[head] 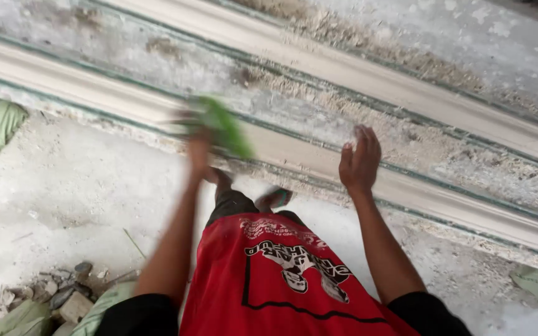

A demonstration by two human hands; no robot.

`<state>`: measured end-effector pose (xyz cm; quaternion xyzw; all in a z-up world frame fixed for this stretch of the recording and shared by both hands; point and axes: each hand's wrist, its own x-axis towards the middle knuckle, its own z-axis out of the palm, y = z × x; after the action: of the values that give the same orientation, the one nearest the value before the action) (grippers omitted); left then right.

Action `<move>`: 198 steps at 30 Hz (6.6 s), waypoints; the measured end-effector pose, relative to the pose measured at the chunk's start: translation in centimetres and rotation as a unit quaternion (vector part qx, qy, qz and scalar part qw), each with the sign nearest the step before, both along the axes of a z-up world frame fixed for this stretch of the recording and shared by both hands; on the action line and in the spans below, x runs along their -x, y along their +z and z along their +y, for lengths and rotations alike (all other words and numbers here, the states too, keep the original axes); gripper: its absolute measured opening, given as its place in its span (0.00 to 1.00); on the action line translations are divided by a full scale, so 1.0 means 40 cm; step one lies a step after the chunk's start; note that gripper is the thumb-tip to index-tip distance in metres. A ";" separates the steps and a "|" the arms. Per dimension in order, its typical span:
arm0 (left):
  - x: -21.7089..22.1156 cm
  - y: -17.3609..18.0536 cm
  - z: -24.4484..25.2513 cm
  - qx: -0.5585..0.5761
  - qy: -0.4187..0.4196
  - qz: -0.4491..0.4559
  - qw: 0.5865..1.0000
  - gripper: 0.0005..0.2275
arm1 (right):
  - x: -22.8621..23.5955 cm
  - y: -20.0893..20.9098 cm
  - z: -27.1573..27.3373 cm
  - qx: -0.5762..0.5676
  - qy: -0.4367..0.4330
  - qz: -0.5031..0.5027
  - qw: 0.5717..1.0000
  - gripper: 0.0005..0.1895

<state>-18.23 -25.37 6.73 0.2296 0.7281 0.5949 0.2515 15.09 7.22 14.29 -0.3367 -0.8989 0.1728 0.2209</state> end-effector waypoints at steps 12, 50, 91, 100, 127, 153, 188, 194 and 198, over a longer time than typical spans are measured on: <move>-0.064 0.216 0.137 -0.085 -0.108 -0.035 0.990 0.26 | -0.298 0.101 -0.039 0.316 -0.253 0.232 0.884 0.26; -0.713 -0.052 0.187 -0.278 -0.062 0.023 0.958 0.33 | -0.467 -0.124 -0.208 0.742 -0.280 0.283 0.539 0.37; -0.988 0.049 0.572 -0.173 0.004 -0.129 0.976 0.37 | -0.836 -0.080 0.211 0.658 -0.056 -0.170 0.731 0.34; -0.593 0.002 0.500 -0.044 -0.084 0.126 0.987 0.31 | -0.691 0.230 0.268 0.516 -0.054 -0.194 0.832 0.20; 0.025 0.137 0.309 -0.114 0.080 0.021 0.990 0.29 | -0.331 -0.048 0.204 0.087 -0.073 0.013 0.994 0.20; -0.407 -0.085 0.645 -0.105 -0.048 0.094 0.989 0.32 | -0.268 -0.025 0.192 0.030 -0.129 -0.065 0.989 0.22; 0.204 -0.147 0.580 0.126 0.122 0.141 0.974 0.25 | -0.272 -0.039 0.196 0.041 -0.146 -0.100 0.983 0.21; -0.364 0.231 0.884 0.102 -0.118 -0.101 0.983 0.33 | -0.278 -0.036 0.186 0.020 -0.135 -0.089 0.987 0.20; -0.181 0.240 0.934 -0.009 -0.200 -0.153 0.968 0.33 | -0.287 -0.052 0.203 0.019 -0.127 -0.069 0.989 0.20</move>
<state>-11.01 11.98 16.31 0.2791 0.6152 0.5670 0.4713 26.58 15.35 12.22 -0.4633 -0.8586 0.1369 0.1715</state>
